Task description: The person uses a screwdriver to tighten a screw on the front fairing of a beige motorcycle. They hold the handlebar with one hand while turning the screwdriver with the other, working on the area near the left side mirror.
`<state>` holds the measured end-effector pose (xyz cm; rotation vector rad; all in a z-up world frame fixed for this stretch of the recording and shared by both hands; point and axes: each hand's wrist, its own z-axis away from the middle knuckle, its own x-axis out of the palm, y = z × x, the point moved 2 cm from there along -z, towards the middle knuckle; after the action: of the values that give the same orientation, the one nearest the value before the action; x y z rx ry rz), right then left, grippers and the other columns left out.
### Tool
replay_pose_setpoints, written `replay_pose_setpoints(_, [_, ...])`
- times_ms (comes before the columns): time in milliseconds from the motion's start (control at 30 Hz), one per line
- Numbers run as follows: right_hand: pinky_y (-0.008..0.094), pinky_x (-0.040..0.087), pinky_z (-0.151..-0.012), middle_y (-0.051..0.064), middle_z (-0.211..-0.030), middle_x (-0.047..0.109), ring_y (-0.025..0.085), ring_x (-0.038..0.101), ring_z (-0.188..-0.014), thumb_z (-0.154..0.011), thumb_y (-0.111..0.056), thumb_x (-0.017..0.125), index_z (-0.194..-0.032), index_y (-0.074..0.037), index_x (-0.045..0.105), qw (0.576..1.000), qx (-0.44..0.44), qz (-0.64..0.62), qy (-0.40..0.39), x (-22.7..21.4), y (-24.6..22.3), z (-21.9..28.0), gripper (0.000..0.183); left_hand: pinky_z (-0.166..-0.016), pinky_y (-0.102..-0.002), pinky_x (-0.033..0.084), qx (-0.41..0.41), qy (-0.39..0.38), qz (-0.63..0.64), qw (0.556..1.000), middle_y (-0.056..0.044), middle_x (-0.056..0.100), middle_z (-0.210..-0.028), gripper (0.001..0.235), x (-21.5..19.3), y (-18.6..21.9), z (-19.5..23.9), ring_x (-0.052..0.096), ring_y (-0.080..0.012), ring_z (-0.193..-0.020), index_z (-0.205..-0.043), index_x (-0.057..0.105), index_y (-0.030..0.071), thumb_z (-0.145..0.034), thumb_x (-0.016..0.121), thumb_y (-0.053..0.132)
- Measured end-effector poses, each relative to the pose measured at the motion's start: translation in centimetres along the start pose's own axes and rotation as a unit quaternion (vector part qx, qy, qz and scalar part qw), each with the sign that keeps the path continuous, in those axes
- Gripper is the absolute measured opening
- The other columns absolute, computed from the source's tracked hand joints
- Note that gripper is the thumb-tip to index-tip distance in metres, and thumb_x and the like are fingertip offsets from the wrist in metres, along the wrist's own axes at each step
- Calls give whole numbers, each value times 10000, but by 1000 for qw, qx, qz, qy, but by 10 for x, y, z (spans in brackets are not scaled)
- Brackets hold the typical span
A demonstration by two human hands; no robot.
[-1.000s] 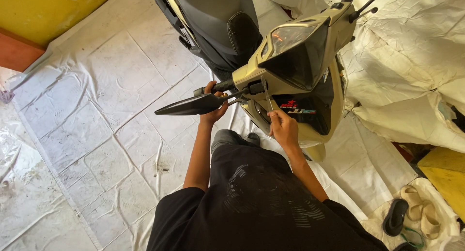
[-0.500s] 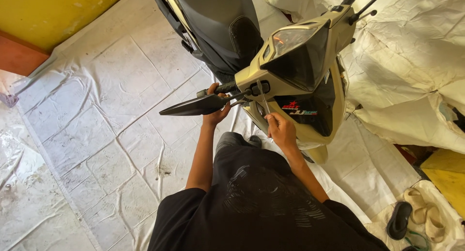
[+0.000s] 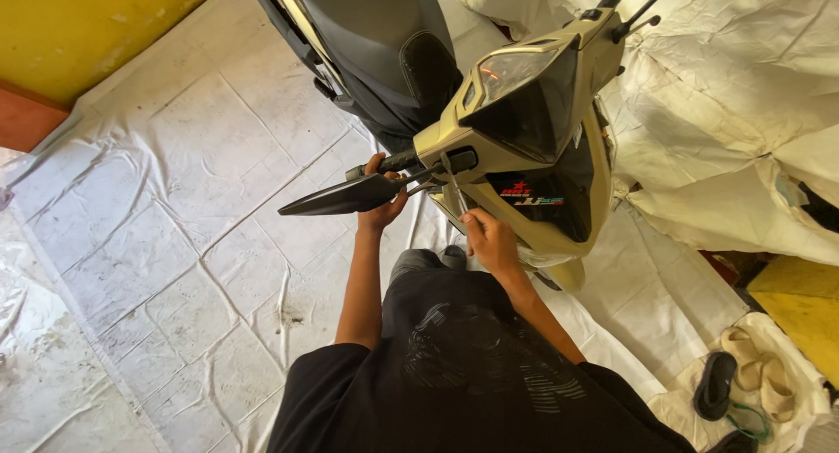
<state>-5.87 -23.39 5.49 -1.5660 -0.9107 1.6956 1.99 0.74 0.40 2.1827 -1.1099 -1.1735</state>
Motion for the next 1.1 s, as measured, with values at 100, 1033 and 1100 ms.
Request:
replay_pose_setpoints(100, [352, 535, -632, 41, -427, 583, 243, 658, -508, -1020, -275, 513, -1001, -150, 730, 999, 24, -11, 48, -16, -5, 6, 251, -943, -400, 536, -5, 9, 1, 1000, -132, 594, -1275, 184, 4, 0, 3, 702, -331, -969, -1007, 683, 167, -855, 714, 265])
replay_pose_setpoints(1033, [373, 537, -649, 30, -434, 581, 268, 658, -532, -1021, -300, 528, -1004, -167, 742, 1000, 24, 8, 16, -15, -12, 4, 253, -885, -392, 552, 22, 36, -53, 998, -103, 528, -1409, 109, 11, -4, 8, 703, -335, -953, -917, 659, 197, -894, 711, 290])
replay_pose_setpoints(1100, [365, 544, -657, 2, -433, 576, 235, 667, -539, -1013, -340, 524, -1002, -208, 737, 1000, 24, 15, -9, -12, -11, 1, 251, -886, -413, 552, 20, 40, -58, 997, -102, 517, -1430, 115, 12, -6, 6, 699, -355, -928, -915, 653, 182, -908, 704, 284])
